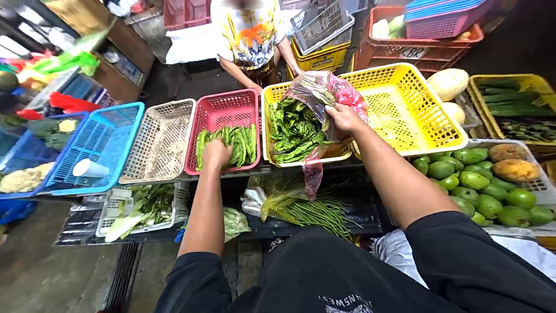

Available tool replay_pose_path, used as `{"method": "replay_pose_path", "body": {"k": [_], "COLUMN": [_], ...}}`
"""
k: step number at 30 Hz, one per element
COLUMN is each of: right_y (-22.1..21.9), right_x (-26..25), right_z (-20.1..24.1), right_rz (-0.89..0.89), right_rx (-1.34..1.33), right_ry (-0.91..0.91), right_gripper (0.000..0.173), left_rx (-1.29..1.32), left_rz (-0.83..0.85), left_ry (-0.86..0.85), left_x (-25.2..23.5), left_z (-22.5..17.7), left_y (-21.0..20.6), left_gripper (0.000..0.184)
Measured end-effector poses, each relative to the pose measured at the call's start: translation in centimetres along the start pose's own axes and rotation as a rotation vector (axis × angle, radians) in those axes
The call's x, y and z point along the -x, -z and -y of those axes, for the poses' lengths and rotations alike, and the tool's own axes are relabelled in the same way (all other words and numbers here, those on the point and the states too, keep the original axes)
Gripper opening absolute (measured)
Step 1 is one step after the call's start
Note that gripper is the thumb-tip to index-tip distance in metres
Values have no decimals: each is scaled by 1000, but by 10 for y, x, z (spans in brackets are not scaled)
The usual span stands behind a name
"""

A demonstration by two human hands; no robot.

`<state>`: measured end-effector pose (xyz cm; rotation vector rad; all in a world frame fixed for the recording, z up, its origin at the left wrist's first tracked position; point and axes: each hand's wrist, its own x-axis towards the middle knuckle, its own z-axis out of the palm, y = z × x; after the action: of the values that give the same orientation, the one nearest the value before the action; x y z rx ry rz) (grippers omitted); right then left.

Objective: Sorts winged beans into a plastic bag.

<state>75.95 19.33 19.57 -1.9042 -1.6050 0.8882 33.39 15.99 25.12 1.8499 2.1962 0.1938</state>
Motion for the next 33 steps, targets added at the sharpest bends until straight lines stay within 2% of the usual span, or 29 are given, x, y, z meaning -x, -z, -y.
{"method": "replay_pose_path", "body": {"k": [1,3,7,8,10,12,14,16,17,21,26,30,33], "right_y": [0,3,8,12,19,26,30,32,31,23,23,23,15], "right_x": [2,7,16,19,25,28,31,32,32,31,27,16,15], "right_z": [2,10,19,25,38,54,69,80,82,68,58,40,33], "right_rz": [-3,-7,-52,-86,-195,-274,-322,-338,-346,-339,-206,-40,-7], "right_rx": [-5,-24,-54,-40,10,47,49,43,41,31,115,90,72], "right_ry": [-9,-37,-90,-103,-85,-26,55,117,135,159,18,-36,-40], "right_gripper": [62,63,61,59,54,50,45,41,39,38,42,68,78], "left_rx": [-28,43,387,410,393,317,277,225,166,-95,-152,-189,-160], "left_rz": [37,0,123,107,15,-144,-279,-343,-353,-185,67,121,238], "left_ry": [11,-46,-323,-376,-490,-696,-927,-1057,-1050,-745,-420,-376,-332], "left_x": [4,10,-8,-17,-31,-41,-46,-49,-52,-62,-56,-70,-85], "left_z": [-1,-25,-91,-108,-143,-174,-198,-220,-228,-239,-253,-246,-245], "left_y": [-4,-7,-40,-50,-62,-74,-90,-99,-100,-95,-76,-74,-82], "left_gripper": [50,50,48,46,43,33,27,24,22,59,64,66,71]}}
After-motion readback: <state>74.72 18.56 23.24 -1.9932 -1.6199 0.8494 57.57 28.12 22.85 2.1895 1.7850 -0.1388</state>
